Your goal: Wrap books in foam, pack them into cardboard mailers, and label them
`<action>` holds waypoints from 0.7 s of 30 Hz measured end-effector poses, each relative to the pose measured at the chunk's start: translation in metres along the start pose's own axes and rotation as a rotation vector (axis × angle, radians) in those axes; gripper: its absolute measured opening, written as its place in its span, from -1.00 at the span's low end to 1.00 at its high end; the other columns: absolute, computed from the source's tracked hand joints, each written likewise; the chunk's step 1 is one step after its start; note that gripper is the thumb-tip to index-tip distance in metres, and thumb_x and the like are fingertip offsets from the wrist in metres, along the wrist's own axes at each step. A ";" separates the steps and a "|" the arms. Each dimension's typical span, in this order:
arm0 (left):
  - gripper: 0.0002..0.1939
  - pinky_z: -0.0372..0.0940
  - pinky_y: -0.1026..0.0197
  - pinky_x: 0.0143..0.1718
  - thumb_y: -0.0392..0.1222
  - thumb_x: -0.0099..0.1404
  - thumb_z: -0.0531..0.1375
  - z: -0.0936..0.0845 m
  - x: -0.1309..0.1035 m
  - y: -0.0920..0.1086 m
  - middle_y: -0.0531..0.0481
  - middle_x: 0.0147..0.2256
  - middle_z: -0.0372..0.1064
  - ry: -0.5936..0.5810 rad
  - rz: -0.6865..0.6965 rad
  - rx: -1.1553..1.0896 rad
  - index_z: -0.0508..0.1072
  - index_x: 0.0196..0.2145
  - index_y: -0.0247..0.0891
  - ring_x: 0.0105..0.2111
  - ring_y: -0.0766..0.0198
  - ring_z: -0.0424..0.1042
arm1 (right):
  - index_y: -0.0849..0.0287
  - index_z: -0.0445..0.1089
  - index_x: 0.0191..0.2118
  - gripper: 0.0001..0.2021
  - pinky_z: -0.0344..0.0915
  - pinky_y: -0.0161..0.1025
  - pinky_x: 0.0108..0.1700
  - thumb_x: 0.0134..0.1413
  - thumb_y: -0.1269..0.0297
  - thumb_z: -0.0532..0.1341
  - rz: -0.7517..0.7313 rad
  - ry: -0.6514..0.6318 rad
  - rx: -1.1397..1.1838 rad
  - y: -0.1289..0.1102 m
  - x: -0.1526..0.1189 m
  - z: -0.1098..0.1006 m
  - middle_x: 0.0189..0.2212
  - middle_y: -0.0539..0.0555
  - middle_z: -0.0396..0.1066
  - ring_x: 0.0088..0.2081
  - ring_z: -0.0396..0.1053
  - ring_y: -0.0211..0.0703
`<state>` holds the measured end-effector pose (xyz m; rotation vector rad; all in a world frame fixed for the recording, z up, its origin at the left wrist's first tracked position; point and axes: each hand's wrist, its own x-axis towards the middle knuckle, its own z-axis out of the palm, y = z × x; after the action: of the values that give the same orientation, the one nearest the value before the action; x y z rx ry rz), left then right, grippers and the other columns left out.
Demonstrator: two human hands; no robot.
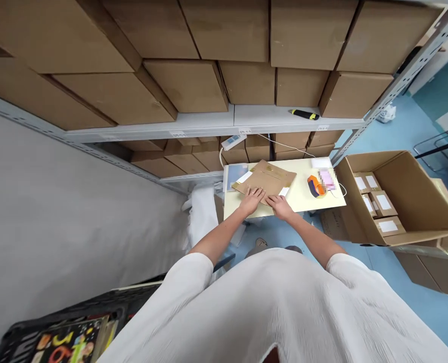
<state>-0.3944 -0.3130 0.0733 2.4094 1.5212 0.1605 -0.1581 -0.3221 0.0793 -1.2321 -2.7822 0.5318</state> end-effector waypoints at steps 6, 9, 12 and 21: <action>-0.30 -0.11 -0.35 0.59 -0.44 0.41 0.04 0.014 -0.006 -0.025 -0.24 0.52 0.23 -0.081 -0.049 -0.057 0.39 0.46 -0.19 0.54 -0.04 0.15 | 0.11 0.37 0.48 -0.42 0.29 0.14 0.39 0.50 0.01 0.16 0.107 0.006 0.155 0.014 0.016 0.022 0.43 0.30 0.37 0.40 0.35 0.23; -0.31 -0.13 -0.31 0.61 -0.42 0.42 0.06 0.013 -0.005 -0.031 -0.28 0.53 0.19 -0.026 -0.119 -0.070 0.38 0.47 -0.25 0.55 -0.05 0.14 | 0.14 0.40 0.45 -0.46 0.32 0.14 0.41 0.53 0.09 0.07 0.159 0.067 0.185 0.038 0.036 0.023 0.39 0.29 0.42 0.38 0.38 0.19; -0.31 -0.14 -0.33 0.61 -0.40 0.42 0.08 0.013 -0.004 -0.034 -0.31 0.52 0.21 0.002 -0.185 -0.073 0.37 0.47 -0.26 0.54 -0.09 0.15 | 0.15 0.41 0.43 -0.46 0.32 0.18 0.42 0.47 0.15 0.08 0.188 0.092 0.202 0.065 0.060 0.020 0.36 0.29 0.45 0.34 0.40 0.22; -0.32 0.10 -0.35 0.51 -0.36 0.38 0.14 0.030 0.002 -0.029 -0.39 0.49 0.21 0.034 -0.512 -0.148 0.37 0.43 -0.26 0.48 -0.19 0.23 | 0.20 0.49 0.28 -0.49 0.34 0.15 0.39 0.28 0.24 0.17 0.280 0.024 0.298 0.144 0.124 0.009 0.23 0.28 0.53 0.30 0.43 0.17</action>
<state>-0.4117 -0.3047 0.0361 1.8432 2.0033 0.1953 -0.1420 -0.1453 0.0119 -1.5440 -2.4061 0.9034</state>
